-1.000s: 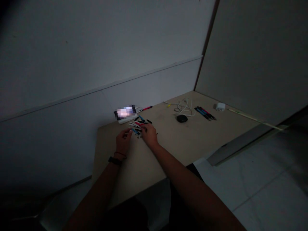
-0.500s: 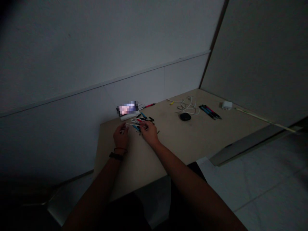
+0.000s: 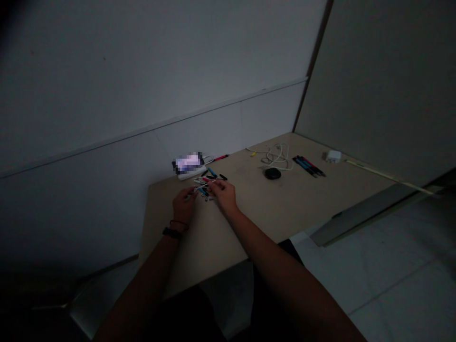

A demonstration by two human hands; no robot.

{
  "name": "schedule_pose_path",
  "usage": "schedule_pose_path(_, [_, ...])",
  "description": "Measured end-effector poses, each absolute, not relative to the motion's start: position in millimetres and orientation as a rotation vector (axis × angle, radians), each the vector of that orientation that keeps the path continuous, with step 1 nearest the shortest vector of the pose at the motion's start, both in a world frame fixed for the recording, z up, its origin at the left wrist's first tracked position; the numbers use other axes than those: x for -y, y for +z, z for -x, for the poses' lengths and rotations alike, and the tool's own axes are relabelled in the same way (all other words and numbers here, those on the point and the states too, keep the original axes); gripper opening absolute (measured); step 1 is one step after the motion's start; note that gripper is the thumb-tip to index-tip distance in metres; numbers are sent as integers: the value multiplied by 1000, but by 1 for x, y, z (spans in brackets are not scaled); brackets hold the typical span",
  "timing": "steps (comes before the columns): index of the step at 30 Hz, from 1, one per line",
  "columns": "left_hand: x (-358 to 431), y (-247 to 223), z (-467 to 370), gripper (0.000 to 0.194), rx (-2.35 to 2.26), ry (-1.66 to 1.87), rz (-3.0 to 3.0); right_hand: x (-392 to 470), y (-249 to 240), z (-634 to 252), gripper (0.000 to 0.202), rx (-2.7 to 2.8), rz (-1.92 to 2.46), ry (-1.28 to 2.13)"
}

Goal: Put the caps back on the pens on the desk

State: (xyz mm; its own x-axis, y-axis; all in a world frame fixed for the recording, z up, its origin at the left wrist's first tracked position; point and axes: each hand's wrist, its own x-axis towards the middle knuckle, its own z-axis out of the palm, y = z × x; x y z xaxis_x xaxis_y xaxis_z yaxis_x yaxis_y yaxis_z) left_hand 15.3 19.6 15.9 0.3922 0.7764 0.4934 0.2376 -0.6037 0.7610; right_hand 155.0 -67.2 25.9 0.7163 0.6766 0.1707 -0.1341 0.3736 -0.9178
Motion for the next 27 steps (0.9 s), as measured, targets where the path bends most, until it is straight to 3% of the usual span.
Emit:
schedule_pose_path(9, [-13,21,-14,20,-844,1146,-2100,70,34,-152,39,581,1065,429])
schedule_pose_path(20, [-9,20,-18,23,-708,1126,-2230,74,30,-142,21,979,1359,255])
schedule_pose_path(27, [-5,22,-18,22,-685,1194,-2246,76,32,-146,22,1065,1418,142])
